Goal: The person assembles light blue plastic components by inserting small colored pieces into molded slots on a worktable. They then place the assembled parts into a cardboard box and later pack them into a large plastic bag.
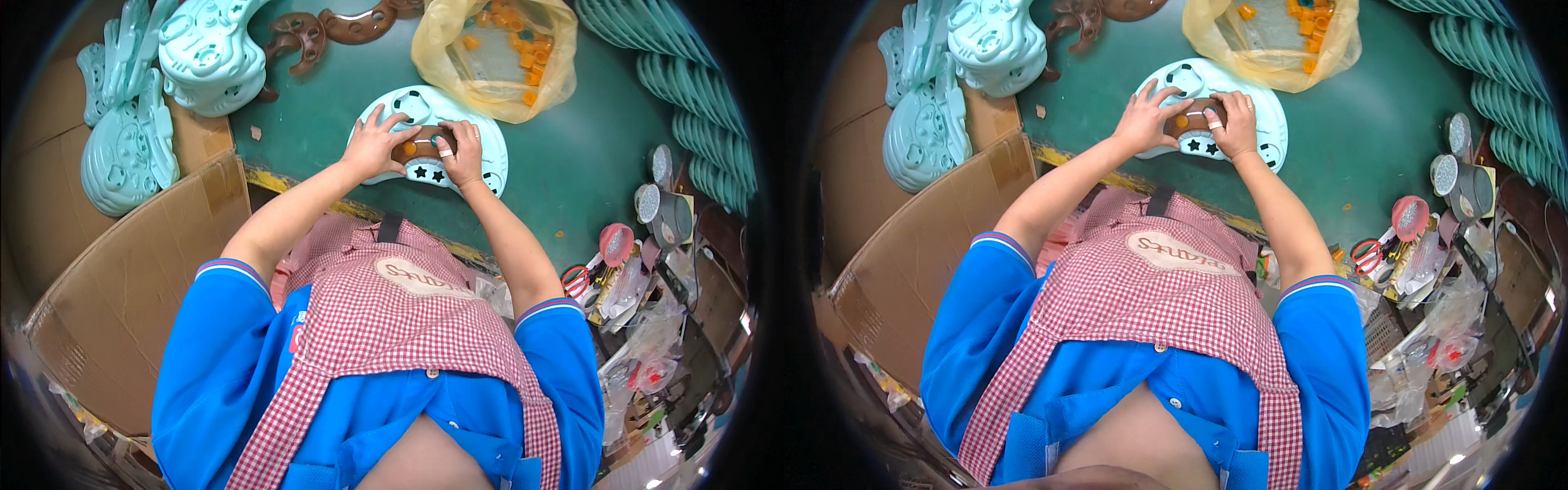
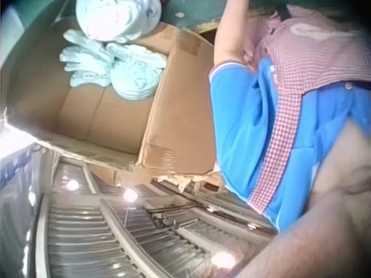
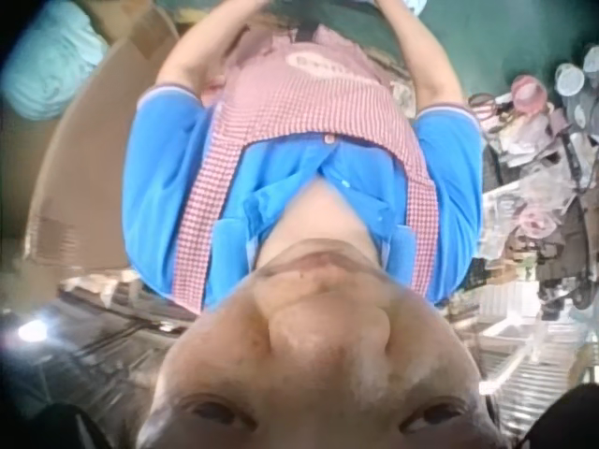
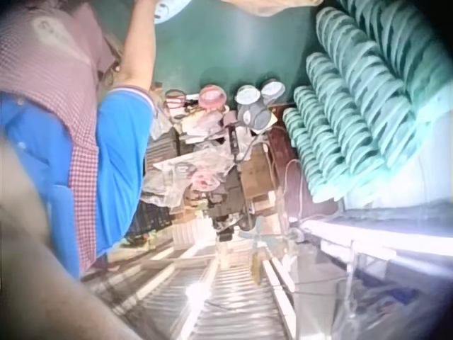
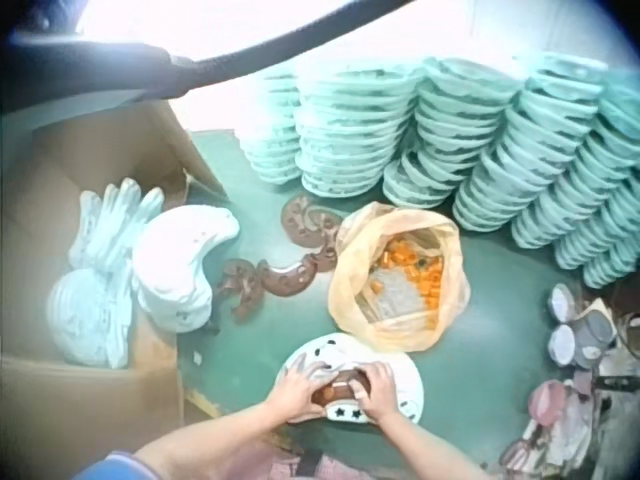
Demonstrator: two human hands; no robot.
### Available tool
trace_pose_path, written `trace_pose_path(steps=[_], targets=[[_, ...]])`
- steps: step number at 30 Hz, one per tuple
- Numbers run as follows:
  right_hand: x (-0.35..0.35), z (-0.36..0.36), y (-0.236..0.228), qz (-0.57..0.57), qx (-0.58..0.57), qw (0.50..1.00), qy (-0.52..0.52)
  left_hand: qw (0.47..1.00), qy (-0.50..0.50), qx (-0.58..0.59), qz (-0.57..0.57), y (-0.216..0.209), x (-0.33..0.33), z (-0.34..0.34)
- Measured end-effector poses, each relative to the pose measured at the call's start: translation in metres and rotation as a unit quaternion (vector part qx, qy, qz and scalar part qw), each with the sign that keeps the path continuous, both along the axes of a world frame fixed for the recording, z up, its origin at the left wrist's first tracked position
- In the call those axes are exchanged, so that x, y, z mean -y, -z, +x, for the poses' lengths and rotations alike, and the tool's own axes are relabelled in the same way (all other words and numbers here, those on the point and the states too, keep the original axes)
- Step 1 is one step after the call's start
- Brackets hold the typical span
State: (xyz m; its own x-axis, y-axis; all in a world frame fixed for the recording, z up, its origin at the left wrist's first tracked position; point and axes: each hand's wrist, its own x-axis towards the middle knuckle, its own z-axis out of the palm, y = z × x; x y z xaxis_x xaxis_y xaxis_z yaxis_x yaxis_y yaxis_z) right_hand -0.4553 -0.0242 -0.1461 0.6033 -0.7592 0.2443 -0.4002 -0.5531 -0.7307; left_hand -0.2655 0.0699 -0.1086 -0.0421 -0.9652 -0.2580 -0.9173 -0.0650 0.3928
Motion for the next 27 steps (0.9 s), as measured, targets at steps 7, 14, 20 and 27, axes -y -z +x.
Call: trace_pose_path(steps=[7,14,20,27], targets=[[-0.027,-0.019,0.002,0.268,0.137,0.954,0.015,0.999,0.044,-0.005,0.013,-0.006,-0.021,-0.004],[-0.03,-0.013,0.018,0.022,0.026,0.999,-0.013,0.999,0.016,-0.024,0.017,-0.006,-0.015,-0.006],[-0.07,-0.079,0.022,0.177,-0.248,0.908,0.288,0.842,-0.464,-0.242,0.129,0.039,-0.063,-0.013],[-0.05,-0.118,-0.135,0.476,0.028,0.871,0.115,0.907,-0.254,-0.302,-0.15,-0.003,-0.013,0.055]])
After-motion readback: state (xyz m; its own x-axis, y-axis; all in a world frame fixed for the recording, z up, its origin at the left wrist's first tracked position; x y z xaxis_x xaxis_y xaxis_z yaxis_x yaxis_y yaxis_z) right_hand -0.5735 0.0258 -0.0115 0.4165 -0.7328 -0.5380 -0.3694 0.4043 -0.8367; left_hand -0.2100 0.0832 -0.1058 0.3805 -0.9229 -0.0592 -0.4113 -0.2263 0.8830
